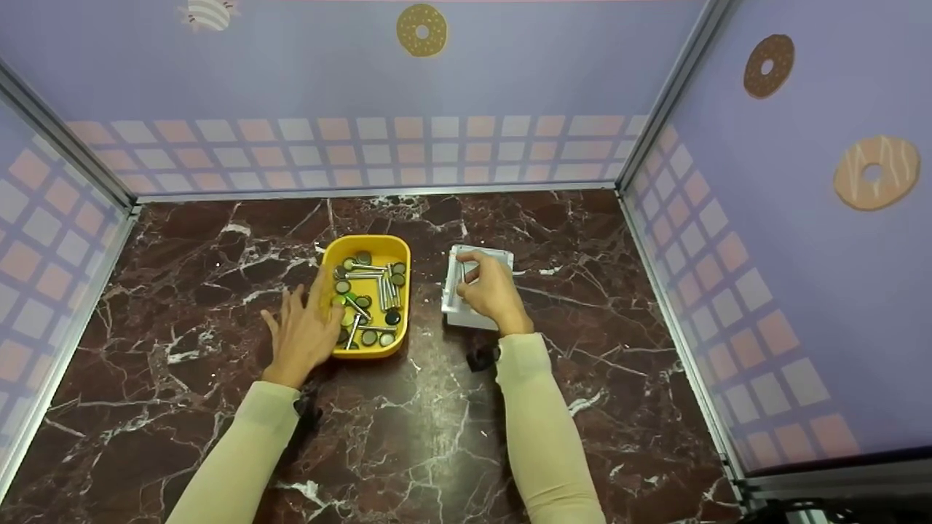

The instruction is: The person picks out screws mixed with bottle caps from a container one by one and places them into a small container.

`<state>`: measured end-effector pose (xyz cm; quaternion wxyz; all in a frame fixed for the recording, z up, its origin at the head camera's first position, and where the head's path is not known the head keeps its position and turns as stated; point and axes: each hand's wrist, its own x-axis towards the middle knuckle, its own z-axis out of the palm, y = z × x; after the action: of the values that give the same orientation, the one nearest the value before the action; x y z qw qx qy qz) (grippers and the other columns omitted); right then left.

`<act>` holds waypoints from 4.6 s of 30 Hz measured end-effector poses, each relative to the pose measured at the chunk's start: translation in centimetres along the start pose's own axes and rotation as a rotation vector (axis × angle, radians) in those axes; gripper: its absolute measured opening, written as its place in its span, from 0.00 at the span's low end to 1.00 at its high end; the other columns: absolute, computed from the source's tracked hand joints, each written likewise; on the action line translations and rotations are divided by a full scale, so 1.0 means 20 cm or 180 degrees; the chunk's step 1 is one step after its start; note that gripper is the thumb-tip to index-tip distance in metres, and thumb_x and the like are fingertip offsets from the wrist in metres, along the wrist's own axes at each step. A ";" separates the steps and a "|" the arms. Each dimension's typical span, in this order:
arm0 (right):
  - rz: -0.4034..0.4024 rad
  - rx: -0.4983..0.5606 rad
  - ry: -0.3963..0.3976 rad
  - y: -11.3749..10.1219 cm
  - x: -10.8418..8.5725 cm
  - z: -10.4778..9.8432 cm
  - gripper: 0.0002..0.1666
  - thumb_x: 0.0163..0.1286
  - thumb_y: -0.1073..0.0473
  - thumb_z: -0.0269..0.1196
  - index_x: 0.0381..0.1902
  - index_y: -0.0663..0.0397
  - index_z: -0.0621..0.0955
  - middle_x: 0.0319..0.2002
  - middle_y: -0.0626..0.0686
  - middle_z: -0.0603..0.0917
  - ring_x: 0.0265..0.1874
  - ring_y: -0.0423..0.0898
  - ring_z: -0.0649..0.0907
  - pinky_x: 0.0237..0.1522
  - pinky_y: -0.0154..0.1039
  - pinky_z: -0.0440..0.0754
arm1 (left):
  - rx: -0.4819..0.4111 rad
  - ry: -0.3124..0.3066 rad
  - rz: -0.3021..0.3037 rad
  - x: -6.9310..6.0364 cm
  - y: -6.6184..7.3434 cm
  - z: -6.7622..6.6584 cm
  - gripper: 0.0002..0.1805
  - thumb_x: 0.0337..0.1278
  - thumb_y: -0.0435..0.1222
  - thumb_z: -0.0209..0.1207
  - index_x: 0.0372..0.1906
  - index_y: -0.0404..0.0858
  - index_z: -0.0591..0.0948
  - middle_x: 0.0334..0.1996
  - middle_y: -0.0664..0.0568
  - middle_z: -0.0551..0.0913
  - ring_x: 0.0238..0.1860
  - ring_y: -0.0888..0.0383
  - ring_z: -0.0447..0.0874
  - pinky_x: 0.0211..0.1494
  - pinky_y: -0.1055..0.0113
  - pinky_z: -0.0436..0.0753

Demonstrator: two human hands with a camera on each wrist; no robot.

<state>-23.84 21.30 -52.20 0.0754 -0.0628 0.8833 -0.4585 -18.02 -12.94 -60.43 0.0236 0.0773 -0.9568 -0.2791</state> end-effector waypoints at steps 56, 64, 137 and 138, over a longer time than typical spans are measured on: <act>-0.0391 -0.1790 -0.0388 0.09 0.25 -0.03 0.32 0.61 0.75 0.66 0.66 0.78 0.87 0.49 0.75 0.95 0.37 0.58 0.87 0.41 0.55 0.90 | -0.0073 -0.0013 -0.0075 -0.01 0.01 0.01 0.44 0.88 0.54 0.51 0.99 0.63 0.49 0.92 0.26 0.59 0.97 0.24 0.45 0.92 0.15 0.29; -0.0354 -0.1711 -0.0305 0.03 0.21 -0.04 0.33 0.63 0.74 0.67 0.68 0.75 0.87 0.47 0.73 0.96 0.48 0.67 0.97 0.54 0.63 0.96 | -0.0085 -0.0002 -0.0065 -0.01 0.01 0.00 0.45 0.88 0.54 0.51 0.99 0.63 0.49 0.92 0.26 0.60 0.96 0.23 0.46 0.92 0.14 0.29; -0.1475 -0.2248 -0.1285 -0.32 0.13 0.70 0.44 0.81 0.49 0.76 0.88 0.52 0.75 0.72 0.64 0.82 0.67 0.63 0.87 0.68 0.59 0.94 | 0.0275 -0.0122 0.0145 0.01 -0.05 -0.08 0.42 0.89 0.56 0.48 0.99 0.64 0.51 0.96 0.30 0.52 0.96 0.22 0.42 0.92 0.13 0.34; -0.1455 -0.2255 -0.1324 -0.33 0.13 0.71 0.44 0.81 0.49 0.76 0.88 0.52 0.76 0.72 0.65 0.83 0.67 0.63 0.88 0.69 0.59 0.94 | 0.0298 -0.0117 0.0149 0.01 -0.05 -0.08 0.42 0.89 0.55 0.48 0.99 0.64 0.50 0.96 0.30 0.52 0.96 0.22 0.42 0.92 0.14 0.34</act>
<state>-23.45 5.72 -55.09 0.1218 -0.3682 0.9150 -0.1114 -17.91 -14.63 -59.71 0.0089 0.0508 -0.9707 -0.2348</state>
